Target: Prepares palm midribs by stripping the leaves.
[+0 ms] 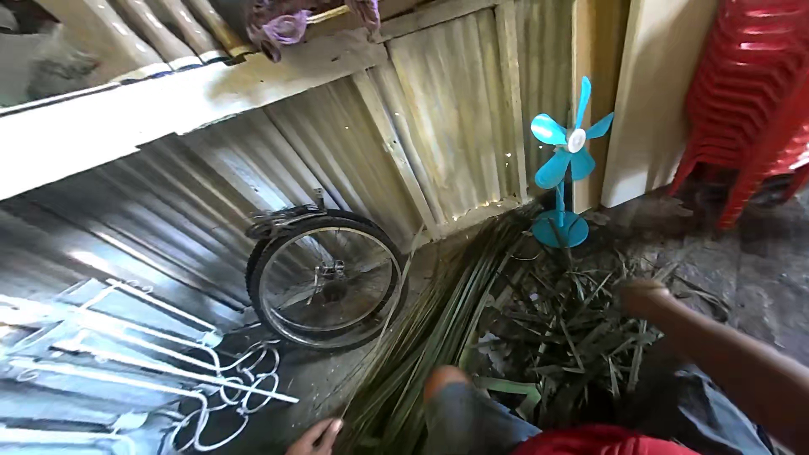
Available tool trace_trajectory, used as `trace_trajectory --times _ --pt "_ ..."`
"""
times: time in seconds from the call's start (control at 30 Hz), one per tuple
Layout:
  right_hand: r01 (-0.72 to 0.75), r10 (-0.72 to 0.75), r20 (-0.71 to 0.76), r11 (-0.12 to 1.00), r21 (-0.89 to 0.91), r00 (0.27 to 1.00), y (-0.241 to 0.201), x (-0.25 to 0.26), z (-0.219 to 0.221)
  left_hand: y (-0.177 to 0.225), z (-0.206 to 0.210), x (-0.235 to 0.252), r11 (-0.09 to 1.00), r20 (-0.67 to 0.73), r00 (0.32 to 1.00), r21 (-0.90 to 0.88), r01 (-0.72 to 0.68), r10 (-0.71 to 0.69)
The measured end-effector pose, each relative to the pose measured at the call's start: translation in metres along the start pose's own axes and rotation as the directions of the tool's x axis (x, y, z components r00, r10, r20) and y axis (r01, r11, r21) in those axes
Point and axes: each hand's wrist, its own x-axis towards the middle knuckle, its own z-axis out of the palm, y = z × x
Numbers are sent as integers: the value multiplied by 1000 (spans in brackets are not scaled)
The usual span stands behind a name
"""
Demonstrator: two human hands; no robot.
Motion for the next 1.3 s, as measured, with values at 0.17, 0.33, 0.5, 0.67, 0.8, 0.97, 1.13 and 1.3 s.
trace_trajectory --times 0.17,0.33,0.5,0.67,0.8,0.97,1.13,1.3 --pt "182 -148 252 976 -118 956 -36 4 39 67 50 15 993 -59 993 -46 -106 103" --pt "285 -446 143 755 591 884 -31 -3 35 130 85 5 976 -66 976 -50 -212 209" --pt "159 -475 -116 52 986 873 -89 -68 40 176 123 -10 940 -95 942 -85 -330 322" --pt "21 -548 -89 -130 991 831 -138 -100 43 206 154 -28 878 -148 878 -89 -469 454" --pt "-101 -578 -29 -192 976 815 -152 -109 51 211 170 -34 808 -189 786 130 -574 589" --pt "-154 -503 -28 -317 936 864 -149 -113 46 215 175 -36 734 -207 705 171 -657 679" --pt "-109 -371 -61 -420 901 927 -130 -102 25 204 171 -36 690 -260 639 252 -679 724" --pt "-152 -413 -32 -404 902 910 -125 -103 16 207 165 -37 669 -317 591 287 -685 741"
